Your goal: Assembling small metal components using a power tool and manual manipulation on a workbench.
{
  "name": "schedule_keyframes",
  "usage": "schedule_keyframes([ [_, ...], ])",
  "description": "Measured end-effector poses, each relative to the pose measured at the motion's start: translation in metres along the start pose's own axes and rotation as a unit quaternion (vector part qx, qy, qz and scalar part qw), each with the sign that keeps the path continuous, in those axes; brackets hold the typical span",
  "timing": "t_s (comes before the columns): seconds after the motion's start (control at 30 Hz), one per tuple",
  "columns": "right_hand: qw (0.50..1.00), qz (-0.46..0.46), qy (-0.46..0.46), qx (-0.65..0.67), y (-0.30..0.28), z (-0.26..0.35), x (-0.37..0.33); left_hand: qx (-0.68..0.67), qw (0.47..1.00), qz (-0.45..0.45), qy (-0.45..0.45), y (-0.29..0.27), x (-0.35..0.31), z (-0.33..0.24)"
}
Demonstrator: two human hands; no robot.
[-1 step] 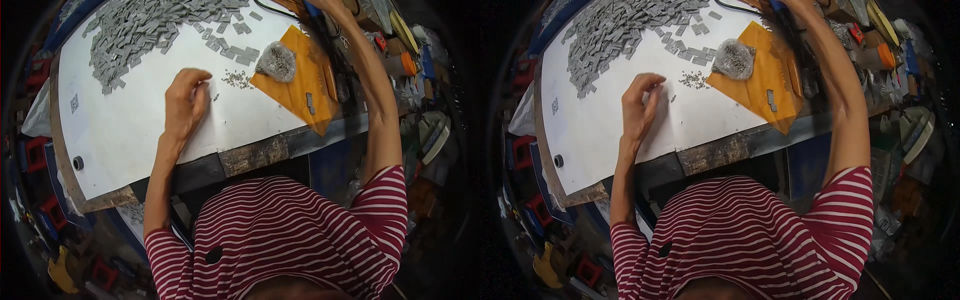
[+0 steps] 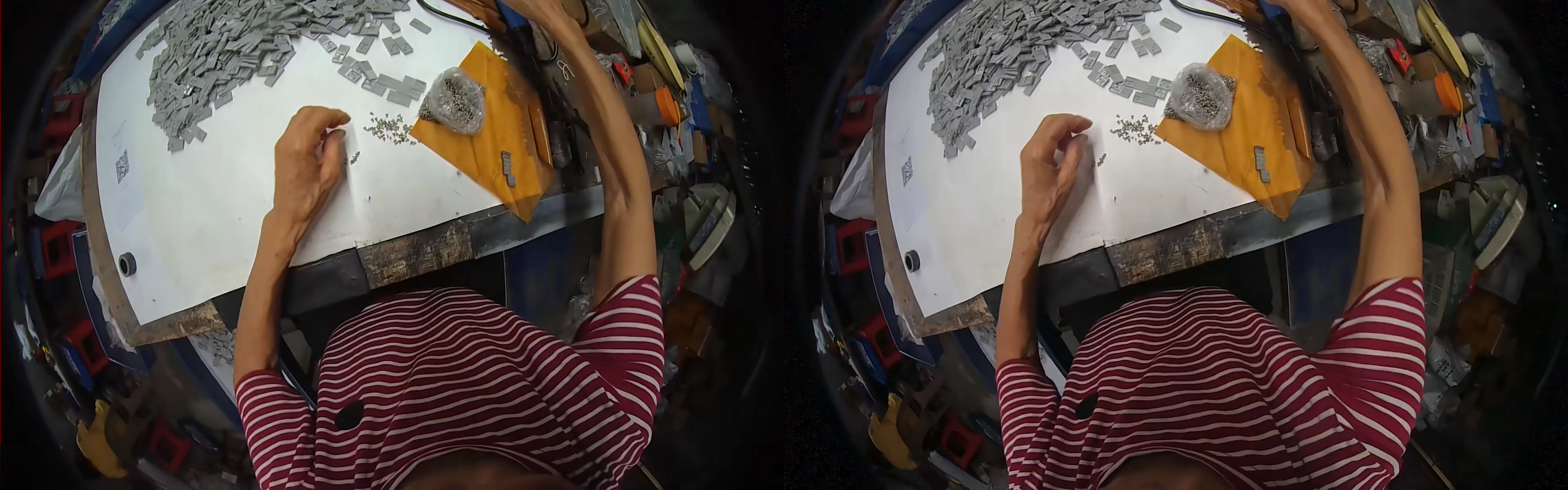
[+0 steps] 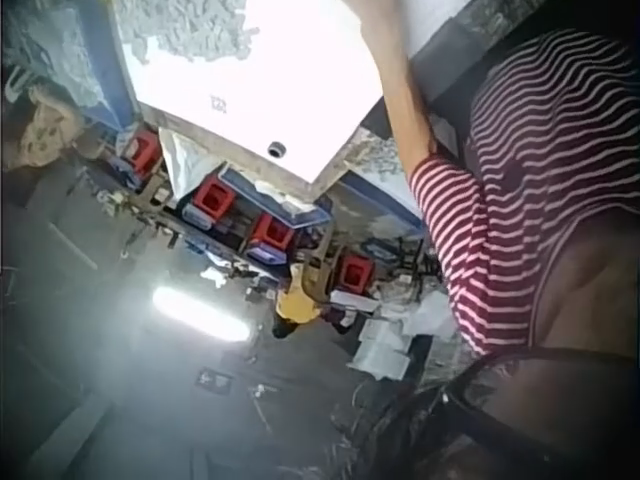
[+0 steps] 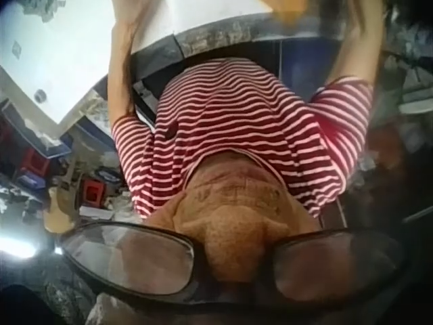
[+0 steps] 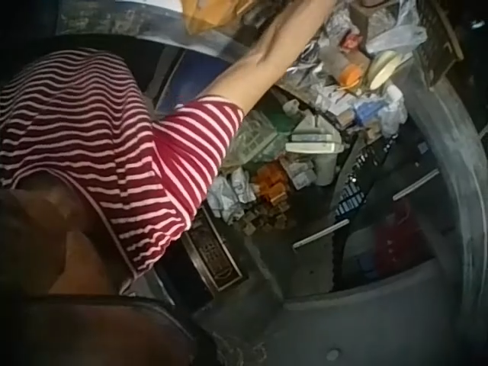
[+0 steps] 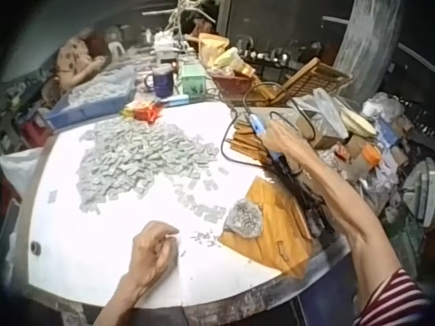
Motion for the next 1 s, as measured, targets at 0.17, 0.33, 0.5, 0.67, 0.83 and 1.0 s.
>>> schedule_keyframes([
  [0.17,0.947,0.254,-0.113,0.158,-0.041,0.052,-0.054,-0.019,0.999,0.002,-0.036,0.023,0.001,0.009],
  [0.33,0.902,0.350,-0.205,0.149,-0.040,0.139,-0.121,0.058,0.998,0.026,-0.001,0.032,-0.005,0.011],
  [0.5,0.889,0.413,-0.193,0.033,-0.019,0.154,-0.136,0.072,0.997,0.036,-0.022,0.033,-0.003,0.008],
  [0.67,0.890,0.404,-0.201,0.073,-0.009,0.151,-0.128,0.007,0.999,0.007,-0.050,0.015,-0.016,0.004],
  [0.83,0.870,0.449,-0.180,0.095,-0.003,0.155,-0.124,-0.053,0.998,0.012,-0.011,0.039,-0.014,-0.003],
  [1.0,0.855,0.464,-0.161,0.166,0.011,0.152,-0.123,-0.083,0.996,-0.018,-0.005,0.057,-0.004,-0.003],
])
Point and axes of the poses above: each hand's wrist, its own x-axis towards the middle knuckle, its own y-axis out of the palm, z = x × y, the point moved 7 cm from there along x, towards the middle knuckle, and after that the axes turned 14 degrees about y, right-handed, at the moved point
